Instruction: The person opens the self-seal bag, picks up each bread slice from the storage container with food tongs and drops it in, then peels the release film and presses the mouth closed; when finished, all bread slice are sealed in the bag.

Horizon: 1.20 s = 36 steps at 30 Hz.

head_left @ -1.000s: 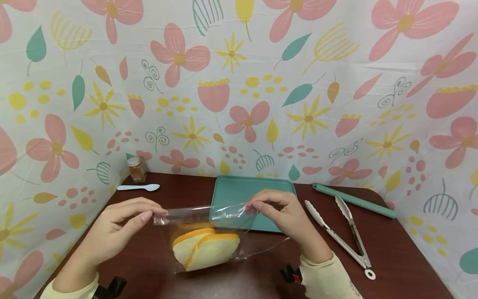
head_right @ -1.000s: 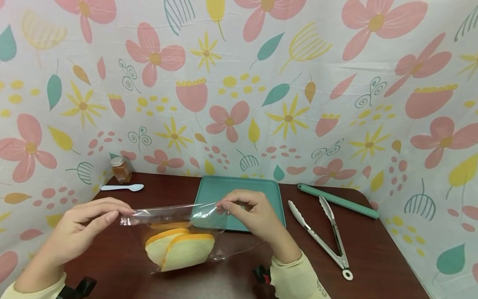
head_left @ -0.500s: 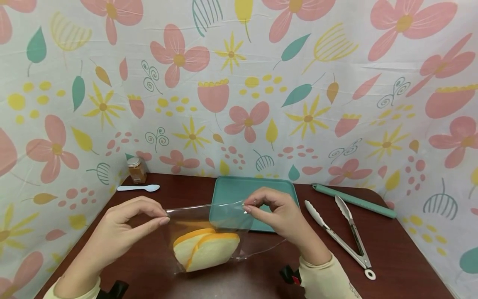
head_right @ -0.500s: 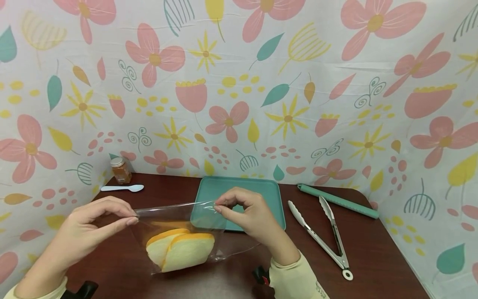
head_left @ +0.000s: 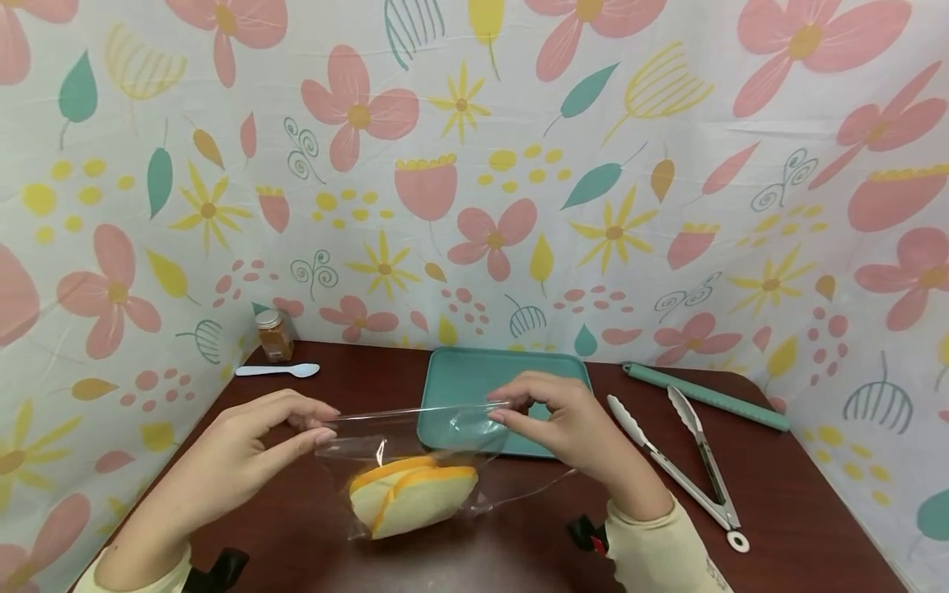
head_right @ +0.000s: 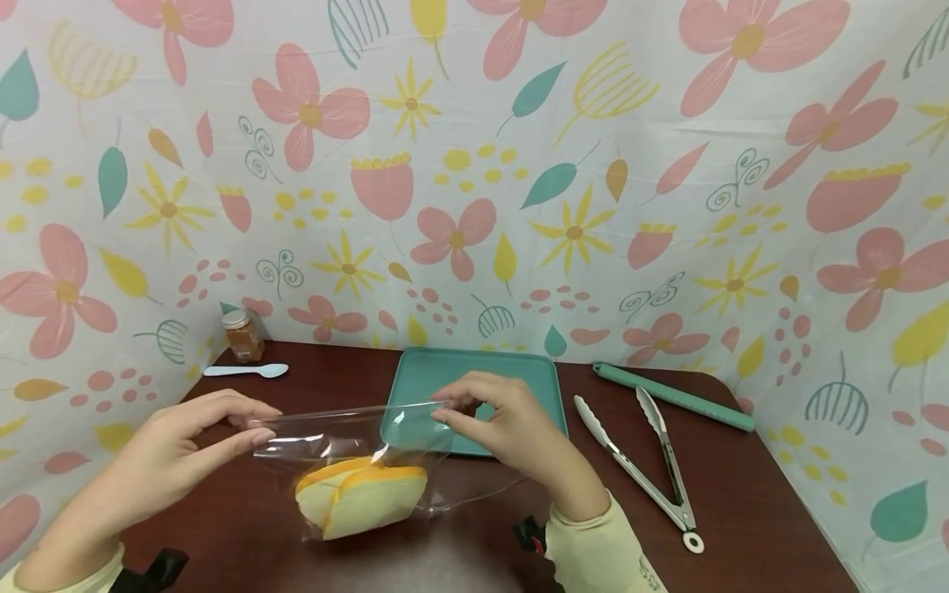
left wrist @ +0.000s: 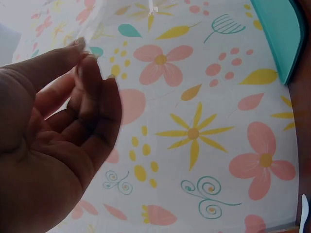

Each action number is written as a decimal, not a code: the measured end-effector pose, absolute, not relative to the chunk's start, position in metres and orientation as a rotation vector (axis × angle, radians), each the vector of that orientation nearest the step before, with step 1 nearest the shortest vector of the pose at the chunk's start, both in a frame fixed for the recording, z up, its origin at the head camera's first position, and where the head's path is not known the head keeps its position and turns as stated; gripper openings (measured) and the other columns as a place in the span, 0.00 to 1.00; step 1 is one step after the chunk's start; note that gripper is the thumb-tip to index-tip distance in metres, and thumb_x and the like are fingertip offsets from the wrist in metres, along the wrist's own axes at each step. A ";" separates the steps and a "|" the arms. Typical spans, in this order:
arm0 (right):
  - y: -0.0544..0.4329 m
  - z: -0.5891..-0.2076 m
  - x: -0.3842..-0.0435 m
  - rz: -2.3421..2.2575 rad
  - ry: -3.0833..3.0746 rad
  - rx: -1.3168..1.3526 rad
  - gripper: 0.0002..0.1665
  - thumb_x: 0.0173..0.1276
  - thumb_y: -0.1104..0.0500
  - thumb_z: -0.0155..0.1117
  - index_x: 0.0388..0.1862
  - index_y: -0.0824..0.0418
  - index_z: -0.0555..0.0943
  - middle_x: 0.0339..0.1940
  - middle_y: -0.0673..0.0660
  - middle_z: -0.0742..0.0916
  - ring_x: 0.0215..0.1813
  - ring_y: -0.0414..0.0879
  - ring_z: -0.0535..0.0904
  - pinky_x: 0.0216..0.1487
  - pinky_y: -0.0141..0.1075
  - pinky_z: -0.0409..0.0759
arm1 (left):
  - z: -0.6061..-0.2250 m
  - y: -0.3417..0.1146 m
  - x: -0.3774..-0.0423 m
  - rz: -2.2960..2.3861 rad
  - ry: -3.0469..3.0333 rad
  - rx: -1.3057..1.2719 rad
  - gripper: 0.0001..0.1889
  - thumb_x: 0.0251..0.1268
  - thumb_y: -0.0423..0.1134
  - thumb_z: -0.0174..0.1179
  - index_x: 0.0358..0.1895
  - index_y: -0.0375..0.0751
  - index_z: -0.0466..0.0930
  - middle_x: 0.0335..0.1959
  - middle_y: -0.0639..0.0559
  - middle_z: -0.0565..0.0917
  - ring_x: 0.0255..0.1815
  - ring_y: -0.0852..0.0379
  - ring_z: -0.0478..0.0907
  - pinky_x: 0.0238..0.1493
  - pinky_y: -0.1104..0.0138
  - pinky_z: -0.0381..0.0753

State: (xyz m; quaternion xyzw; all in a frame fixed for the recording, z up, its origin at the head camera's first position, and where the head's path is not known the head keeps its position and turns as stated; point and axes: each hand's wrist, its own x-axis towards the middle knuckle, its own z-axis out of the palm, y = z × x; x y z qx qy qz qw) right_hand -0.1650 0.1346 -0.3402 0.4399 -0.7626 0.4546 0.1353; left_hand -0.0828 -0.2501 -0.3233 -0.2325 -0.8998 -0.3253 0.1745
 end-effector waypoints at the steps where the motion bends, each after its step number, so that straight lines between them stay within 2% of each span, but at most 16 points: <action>1: 0.135 -0.339 -0.165 1.287 -2.212 1.270 0.14 0.69 0.66 0.77 0.51 0.53 0.91 0.40 0.49 0.92 0.41 0.37 0.85 0.44 0.31 0.86 | -0.323 -0.250 -0.083 -0.914 -2.552 -0.681 0.14 0.70 0.39 0.72 0.49 0.68 0.85 0.39 0.74 0.85 0.40 0.73 0.81 0.35 0.73 0.81; 5: 0.138 -0.336 -0.163 1.203 -2.254 1.229 0.15 0.69 0.64 0.78 0.52 0.52 0.90 0.40 0.46 0.92 0.42 0.35 0.85 0.45 0.30 0.86 | -0.323 -0.252 -0.083 -0.878 -2.520 -0.769 0.15 0.68 0.37 0.74 0.44 0.69 0.84 0.39 0.74 0.85 0.38 0.73 0.80 0.35 0.76 0.78; 12: 0.143 -0.328 -0.167 1.099 -2.333 1.303 0.20 0.77 0.63 0.69 0.63 0.49 0.85 0.46 0.44 0.89 0.46 0.35 0.83 0.50 0.32 0.85 | -0.316 -0.256 -0.081 -0.848 -2.489 -0.854 0.16 0.70 0.33 0.72 0.46 0.65 0.83 0.43 0.71 0.85 0.43 0.73 0.79 0.37 0.77 0.78; 17: 0.141 -0.318 -0.160 1.053 -2.377 1.381 0.34 0.77 0.59 0.71 0.78 0.45 0.73 0.66 0.46 0.81 0.55 0.36 0.80 0.57 0.34 0.83 | -0.317 -0.256 -0.076 -0.901 -2.508 -0.900 0.17 0.72 0.33 0.70 0.49 0.65 0.82 0.45 0.69 0.84 0.43 0.72 0.80 0.32 0.74 0.78; 19: 0.131 -0.310 -0.153 0.928 -2.379 1.379 0.39 0.75 0.51 0.74 0.81 0.44 0.70 0.73 0.47 0.77 0.63 0.38 0.78 0.63 0.38 0.82 | -0.317 -0.254 -0.075 -0.911 -2.509 -0.918 0.17 0.73 0.33 0.70 0.49 0.66 0.82 0.45 0.69 0.84 0.44 0.72 0.80 0.31 0.74 0.79; 21: 0.114 -0.301 -0.144 0.735 -2.391 1.373 0.41 0.74 0.42 0.74 0.81 0.43 0.70 0.75 0.46 0.77 0.68 0.41 0.77 0.68 0.42 0.80 | -0.317 -0.253 -0.074 -0.916 -2.513 -0.938 0.17 0.73 0.33 0.70 0.50 0.65 0.82 0.45 0.69 0.84 0.44 0.72 0.80 0.29 0.74 0.79; 24: 0.082 -0.286 -0.131 0.439 -2.433 1.408 0.42 0.71 0.31 0.71 0.77 0.46 0.75 0.70 0.46 0.82 0.69 0.44 0.78 0.70 0.46 0.78 | -0.316 -0.250 -0.073 -0.886 -2.502 -0.963 0.17 0.72 0.33 0.70 0.50 0.64 0.82 0.45 0.69 0.84 0.44 0.73 0.80 0.31 0.75 0.79; 27: 0.052 -0.275 -0.121 0.237 -2.567 1.465 0.39 0.72 0.29 0.69 0.73 0.49 0.80 0.62 0.44 0.87 0.62 0.42 0.81 0.68 0.45 0.79 | -0.315 -0.247 -0.072 -0.857 -2.484 -0.975 0.17 0.71 0.32 0.71 0.51 0.64 0.82 0.45 0.69 0.84 0.43 0.73 0.79 0.32 0.76 0.78; 31: 0.022 -0.270 -0.121 0.157 -2.691 1.537 0.24 0.76 0.36 0.68 0.58 0.50 0.86 0.45 0.42 0.90 0.46 0.37 0.82 0.55 0.36 0.80 | -0.316 -0.245 -0.070 -0.860 -2.446 -0.997 0.19 0.68 0.29 0.72 0.50 0.61 0.83 0.45 0.68 0.84 0.45 0.72 0.79 0.33 0.79 0.78; 34: 0.009 -0.270 -0.128 0.238 -2.677 1.611 0.12 0.77 0.44 0.70 0.43 0.49 0.88 0.34 0.40 0.88 0.34 0.32 0.78 0.42 0.28 0.74 | -0.316 -0.245 -0.070 -0.853 -2.426 -1.011 0.22 0.66 0.27 0.73 0.50 0.63 0.83 0.46 0.70 0.83 0.46 0.73 0.79 0.35 0.80 0.78; 36: 0.006 -0.272 -0.132 0.330 -2.650 1.673 0.09 0.78 0.49 0.70 0.37 0.50 0.87 0.30 0.40 0.86 0.30 0.30 0.76 0.37 0.25 0.72 | -0.316 -0.245 -0.070 -0.839 -2.420 -1.012 0.24 0.65 0.27 0.74 0.52 0.65 0.82 0.46 0.72 0.82 0.46 0.74 0.79 0.36 0.81 0.78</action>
